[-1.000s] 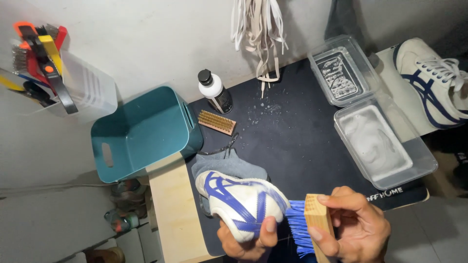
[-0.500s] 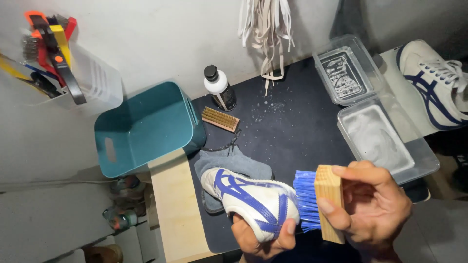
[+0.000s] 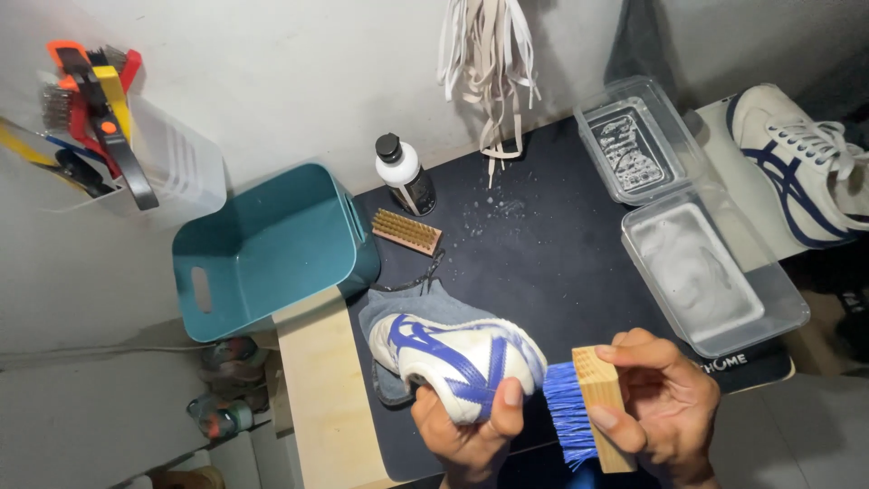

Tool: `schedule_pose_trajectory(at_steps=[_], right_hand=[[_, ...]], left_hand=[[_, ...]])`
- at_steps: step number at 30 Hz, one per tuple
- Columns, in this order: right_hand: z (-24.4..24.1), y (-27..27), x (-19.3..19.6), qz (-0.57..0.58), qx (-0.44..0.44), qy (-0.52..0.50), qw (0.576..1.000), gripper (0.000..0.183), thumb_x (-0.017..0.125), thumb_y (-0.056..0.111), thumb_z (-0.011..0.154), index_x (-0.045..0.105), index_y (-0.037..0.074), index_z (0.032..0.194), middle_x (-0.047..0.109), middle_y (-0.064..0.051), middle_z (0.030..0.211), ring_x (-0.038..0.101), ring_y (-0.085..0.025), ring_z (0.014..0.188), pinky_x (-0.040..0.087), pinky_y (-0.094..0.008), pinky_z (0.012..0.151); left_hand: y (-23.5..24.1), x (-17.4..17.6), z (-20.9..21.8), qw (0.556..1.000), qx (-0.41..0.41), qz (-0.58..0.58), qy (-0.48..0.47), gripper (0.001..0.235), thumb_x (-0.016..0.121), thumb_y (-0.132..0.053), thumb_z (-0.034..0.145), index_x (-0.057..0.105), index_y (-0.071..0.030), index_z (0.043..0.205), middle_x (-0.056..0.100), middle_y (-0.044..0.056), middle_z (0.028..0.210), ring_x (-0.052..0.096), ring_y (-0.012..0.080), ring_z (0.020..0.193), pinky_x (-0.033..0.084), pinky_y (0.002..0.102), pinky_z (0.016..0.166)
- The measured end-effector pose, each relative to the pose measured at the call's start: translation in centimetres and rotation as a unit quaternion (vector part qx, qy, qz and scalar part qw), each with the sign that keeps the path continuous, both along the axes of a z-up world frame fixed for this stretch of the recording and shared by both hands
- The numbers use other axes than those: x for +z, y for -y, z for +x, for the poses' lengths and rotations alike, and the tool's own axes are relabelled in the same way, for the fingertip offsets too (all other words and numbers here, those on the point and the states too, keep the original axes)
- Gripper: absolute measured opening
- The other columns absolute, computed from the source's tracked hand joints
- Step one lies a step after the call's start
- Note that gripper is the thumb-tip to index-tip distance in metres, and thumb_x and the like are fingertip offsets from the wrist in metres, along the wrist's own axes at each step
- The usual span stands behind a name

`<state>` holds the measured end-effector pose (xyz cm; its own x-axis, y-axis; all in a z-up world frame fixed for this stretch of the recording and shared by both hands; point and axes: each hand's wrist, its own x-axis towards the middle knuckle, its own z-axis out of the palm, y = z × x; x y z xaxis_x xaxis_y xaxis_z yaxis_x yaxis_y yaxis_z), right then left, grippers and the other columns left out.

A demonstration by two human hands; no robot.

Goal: The person scrubs the sole and upper of a white and blue sneaker using a blue-bristled brush. They rotate the shoe to clean different areas, including the toe and sides, while holding it with their left hand.

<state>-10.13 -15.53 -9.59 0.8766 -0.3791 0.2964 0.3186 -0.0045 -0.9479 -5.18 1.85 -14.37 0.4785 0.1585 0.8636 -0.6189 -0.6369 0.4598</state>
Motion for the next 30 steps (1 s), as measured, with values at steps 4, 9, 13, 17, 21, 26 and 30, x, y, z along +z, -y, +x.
schedule_pose_trajectory(at_steps=[4, 9, 13, 17, 21, 26, 30], right_hand=[[-0.9, 1.9, -1.9, 0.031, -0.045, -0.034, 0.998, 0.047, 0.077, 0.021, 0.075, 0.065, 0.002, 0.116, 0.058, -0.007, 0.092, 0.060, -0.015, 0.087, 0.052, -0.024, 0.075], [3.3, 1.7, 4.8, 0.008, -0.093, -0.057, 0.994, 0.052, 0.067, 0.021, 0.082, 0.060, -0.001, 0.128, 0.064, -0.012, 0.108, 0.062, -0.017, 0.094, 0.048, -0.023, 0.086], [4.8, -0.1, 6.5, 0.046, 0.022, -0.064, 0.997, 0.050, 0.066, 0.015, 0.086, 0.062, -0.005, 0.131, 0.057, -0.009, 0.095, 0.060, -0.015, 0.082, 0.048, -0.022, 0.070], [2.6, -0.3, 2.5, 0.027, 0.000, -0.036, 0.999, 0.048, 0.070, 0.019, 0.083, 0.064, -0.002, 0.126, 0.055, -0.009, 0.097, 0.058, -0.014, 0.077, 0.049, -0.023, 0.069], [1.3, 0.3, -1.2, 0.010, -0.027, -0.018, 0.999, 0.049, 0.072, 0.023, 0.085, 0.064, -0.001, 0.126, 0.059, -0.013, 0.109, 0.062, -0.016, 0.088, 0.054, -0.024, 0.075], [1.8, 1.5, -2.6, -0.089, -0.027, 0.027, 0.995, 0.045, 0.073, 0.025, 0.087, 0.063, 0.004, 0.127, 0.063, -0.011, 0.105, 0.063, -0.019, 0.096, 0.055, -0.025, 0.080], [1.7, 1.4, -2.1, 0.046, -0.016, 0.072, 0.996, 0.063, 0.072, 0.022, 0.088, 0.051, 0.000, 0.143, 0.058, -0.023, 0.131, 0.067, -0.038, 0.117, 0.060, -0.035, 0.092]], left_hand=[[-1.0, -1.6, -0.5, 0.991, 0.000, -0.062, -0.115, 0.062, 0.088, -0.044, 0.065, 0.054, -0.008, 0.102, 0.058, 0.011, 0.083, 0.065, 0.0261, 0.070, 0.056, 0.036, 0.064], [-0.5, 0.4, -1.3, 0.989, -0.088, -0.037, -0.110, 0.048, 0.088, -0.031, 0.068, 0.049, -0.011, 0.089, 0.056, 0.007, 0.075, 0.057, 0.0234, 0.065, 0.052, 0.037, 0.061], [-1.1, -1.0, -1.2, 0.993, -0.068, 0.085, -0.046, 0.040, 0.089, -0.030, 0.080, 0.063, -0.030, 0.110, 0.043, 0.001, 0.099, 0.054, 0.0242, 0.080, 0.051, 0.039, 0.068], [-0.5, 3.3, 0.0, 0.978, -0.115, -0.069, -0.159, 0.044, 0.087, -0.033, 0.066, 0.049, -0.012, 0.069, 0.049, 0.002, 0.058, 0.049, 0.0186, 0.051, 0.042, 0.032, 0.050], [-0.2, 4.7, 0.6, 0.963, -0.181, -0.065, -0.188, 0.048, 0.085, -0.026, 0.071, 0.040, -0.012, 0.060, 0.040, -0.001, 0.050, 0.039, 0.0138, 0.043, 0.034, 0.030, 0.044], [-1.5, 4.2, 0.1, 0.960, -0.151, -0.045, -0.232, 0.054, 0.082, -0.033, 0.070, 0.036, -0.012, 0.051, 0.034, -0.003, 0.048, 0.037, 0.0128, 0.042, 0.033, 0.030, 0.045], [-2.9, 3.6, 0.3, 0.938, -0.111, -0.208, -0.255, 0.037, 0.087, -0.034, 0.058, 0.064, -0.005, 0.063, 0.063, 0.002, 0.065, 0.066, 0.0138, 0.066, 0.060, 0.030, 0.064]])
